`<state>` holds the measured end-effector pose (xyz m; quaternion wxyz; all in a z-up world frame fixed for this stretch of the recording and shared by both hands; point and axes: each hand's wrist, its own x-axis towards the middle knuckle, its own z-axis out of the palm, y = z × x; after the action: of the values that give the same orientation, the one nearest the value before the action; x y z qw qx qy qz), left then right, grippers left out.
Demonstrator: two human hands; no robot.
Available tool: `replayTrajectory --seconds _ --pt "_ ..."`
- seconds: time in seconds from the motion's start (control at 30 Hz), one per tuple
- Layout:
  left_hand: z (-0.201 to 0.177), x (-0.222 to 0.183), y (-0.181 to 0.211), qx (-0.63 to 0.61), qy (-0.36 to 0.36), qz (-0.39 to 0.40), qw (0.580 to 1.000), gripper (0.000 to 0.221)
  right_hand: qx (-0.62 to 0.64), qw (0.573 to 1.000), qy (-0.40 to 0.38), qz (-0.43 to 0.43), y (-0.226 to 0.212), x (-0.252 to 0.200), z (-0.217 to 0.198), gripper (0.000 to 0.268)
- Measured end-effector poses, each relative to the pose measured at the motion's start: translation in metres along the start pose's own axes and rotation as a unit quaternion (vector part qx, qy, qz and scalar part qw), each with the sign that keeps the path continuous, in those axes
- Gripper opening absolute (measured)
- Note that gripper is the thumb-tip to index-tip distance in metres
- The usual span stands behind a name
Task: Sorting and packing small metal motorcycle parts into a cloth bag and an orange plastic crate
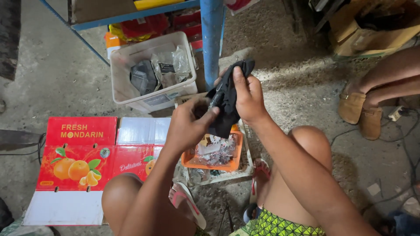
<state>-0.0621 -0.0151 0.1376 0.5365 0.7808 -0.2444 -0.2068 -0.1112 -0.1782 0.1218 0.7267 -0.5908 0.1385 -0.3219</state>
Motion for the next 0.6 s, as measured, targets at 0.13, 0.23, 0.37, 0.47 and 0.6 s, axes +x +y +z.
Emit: replayTrajectory --seconds 0.13,0.23,0.37,0.47,0.6 --pt "-0.0008 -0.0004 -0.0002 -0.005 -0.009 0.009 1.0 0.019 -0.006 1.0 0.014 -0.015 0.0011 0.0002 0.0003 0.041" --pt "-0.0019 -0.0018 0.0012 -0.004 0.014 0.018 1.0 0.032 -0.003 1.0 0.01 -0.021 0.0038 -0.0021 0.0014 0.041" --pt "-0.0028 -0.0021 -0.0009 0.022 -0.01 0.006 1.0 0.027 -0.026 0.999 -0.009 -0.037 -0.0004 -0.0037 0.0017 0.041" --pt "-0.004 -0.001 0.0022 0.024 -0.001 0.006 1.0 0.026 -0.033 0.998 -0.016 -0.043 -0.0017 -0.0038 0.003 0.04" --pt "-0.0046 0.001 0.0032 0.032 -0.012 0.001 0.999 0.031 -0.044 0.998 -0.026 -0.042 0.0002 -0.0042 0.0001 0.04"
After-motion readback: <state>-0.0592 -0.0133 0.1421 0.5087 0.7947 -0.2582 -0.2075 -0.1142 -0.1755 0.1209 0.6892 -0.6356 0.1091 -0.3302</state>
